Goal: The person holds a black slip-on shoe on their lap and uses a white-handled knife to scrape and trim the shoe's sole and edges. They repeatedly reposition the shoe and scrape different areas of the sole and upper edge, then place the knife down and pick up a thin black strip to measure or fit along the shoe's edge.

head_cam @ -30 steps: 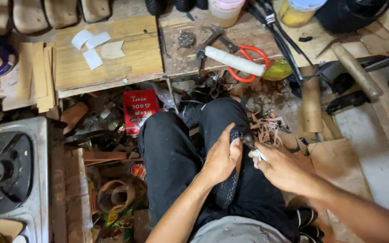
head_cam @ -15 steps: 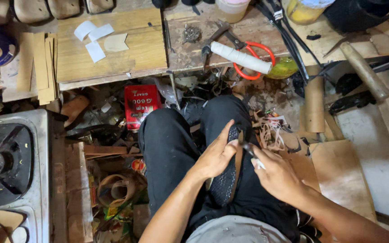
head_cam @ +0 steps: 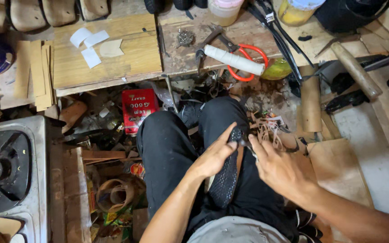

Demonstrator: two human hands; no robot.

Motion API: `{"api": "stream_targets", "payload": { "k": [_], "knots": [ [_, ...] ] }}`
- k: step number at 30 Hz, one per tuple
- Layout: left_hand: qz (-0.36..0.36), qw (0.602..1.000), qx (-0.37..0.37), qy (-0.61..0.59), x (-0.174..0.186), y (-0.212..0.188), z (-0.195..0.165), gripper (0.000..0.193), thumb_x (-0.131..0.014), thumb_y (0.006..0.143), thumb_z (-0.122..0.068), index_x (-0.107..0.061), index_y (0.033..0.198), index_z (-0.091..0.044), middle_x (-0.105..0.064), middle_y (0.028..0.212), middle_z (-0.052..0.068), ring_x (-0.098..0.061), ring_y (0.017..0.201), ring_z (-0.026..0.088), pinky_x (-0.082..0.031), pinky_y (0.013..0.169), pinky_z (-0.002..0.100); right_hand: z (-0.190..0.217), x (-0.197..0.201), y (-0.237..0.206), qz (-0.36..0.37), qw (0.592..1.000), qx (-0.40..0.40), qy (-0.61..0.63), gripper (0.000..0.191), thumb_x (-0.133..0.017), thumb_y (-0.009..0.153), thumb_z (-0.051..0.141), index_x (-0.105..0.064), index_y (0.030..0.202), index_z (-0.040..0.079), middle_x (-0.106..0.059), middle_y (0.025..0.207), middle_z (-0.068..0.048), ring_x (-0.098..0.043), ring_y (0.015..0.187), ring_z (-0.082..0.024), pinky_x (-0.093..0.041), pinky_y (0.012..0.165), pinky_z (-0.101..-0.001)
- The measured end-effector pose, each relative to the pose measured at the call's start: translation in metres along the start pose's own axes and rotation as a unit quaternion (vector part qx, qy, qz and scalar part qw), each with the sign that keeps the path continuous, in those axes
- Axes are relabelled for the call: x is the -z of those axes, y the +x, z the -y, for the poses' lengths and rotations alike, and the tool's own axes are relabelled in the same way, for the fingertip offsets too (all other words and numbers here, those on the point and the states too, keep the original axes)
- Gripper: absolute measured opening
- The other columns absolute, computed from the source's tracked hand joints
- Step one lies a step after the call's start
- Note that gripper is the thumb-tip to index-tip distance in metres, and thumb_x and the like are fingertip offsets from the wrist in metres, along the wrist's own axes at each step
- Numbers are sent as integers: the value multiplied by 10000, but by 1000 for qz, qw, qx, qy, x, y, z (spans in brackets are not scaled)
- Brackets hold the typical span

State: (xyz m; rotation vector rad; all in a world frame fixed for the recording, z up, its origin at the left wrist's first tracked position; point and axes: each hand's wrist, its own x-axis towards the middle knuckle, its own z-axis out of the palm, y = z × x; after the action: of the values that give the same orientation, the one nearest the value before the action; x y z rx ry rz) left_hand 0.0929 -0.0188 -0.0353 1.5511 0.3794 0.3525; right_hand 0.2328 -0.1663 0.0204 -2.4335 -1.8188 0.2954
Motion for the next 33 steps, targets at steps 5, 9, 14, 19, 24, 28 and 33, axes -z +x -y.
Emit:
{"api": "stream_targets", "payload": {
  "k": [5,9,14,19,24,28,33],
  "knots": [
    [-50,997,43,25,-5,1,4,527,-461,1033,-246,-411,1515,-38,-588,1400,275,-560,1342,359,-406,1116,382,7,-39,-8,-141,983,17,120,658,-653,805,69,-482,1439,31,-638,1175,-230,-671,893,-457,-559,753,-500],
    [-104,987,-6,124,-17,-3,-1,545,-429,1003,-179,-393,1519,-5,-579,1373,325,-555,1326,429,-421,1116,423,1,-28,-11,-83,975,-27,202,622,-625,814,44,-503,1423,52,-668,1146,-210,-681,968,-425,-548,824,-474],
    [-110,980,19,168,-32,0,-8,568,-468,985,-202,-370,1497,23,-570,1362,334,-571,1270,462,-447,1058,454,-14,19,-2,32,979,33,198,566,-640,815,40,-505,1364,27,-688,1094,-208,-669,1018,-420,-517,871,-476],
    [-62,986,18,154,-26,-1,-3,626,-472,983,-202,-304,1545,17,-545,1387,338,-548,1312,449,-423,1100,431,-16,31,-5,136,987,-53,72,767,-620,810,52,-394,1541,106,-648,1197,-187,-676,909,-402,-541,770,-486],
    [-22,998,-43,50,8,-4,14,594,-456,1067,-199,-281,1598,3,-492,1521,322,-469,1454,421,-347,1173,408,-2,-19,-19,-28,988,38,145,606,-662,808,61,-518,1393,3,-677,1072,-226,-689,832,-405,-559,724,-473],
    [-50,996,16,75,2,-8,20,611,-448,1021,-208,-290,1584,-31,-585,1358,303,-578,1315,400,-408,1120,391,-4,-37,-24,-86,968,8,236,432,-706,904,146,-615,1313,39,-711,932,-168,-706,781,-321,-560,693,-410],
    [-53,992,-18,110,-13,-6,19,629,-441,999,-191,-293,1590,-36,-629,1302,294,-599,1276,414,-427,1120,410,-14,-13,3,-148,948,-48,277,308,-695,944,187,-624,1213,55,-672,824,-126,-661,704,-265,-539,671,-363]
  ]
}}
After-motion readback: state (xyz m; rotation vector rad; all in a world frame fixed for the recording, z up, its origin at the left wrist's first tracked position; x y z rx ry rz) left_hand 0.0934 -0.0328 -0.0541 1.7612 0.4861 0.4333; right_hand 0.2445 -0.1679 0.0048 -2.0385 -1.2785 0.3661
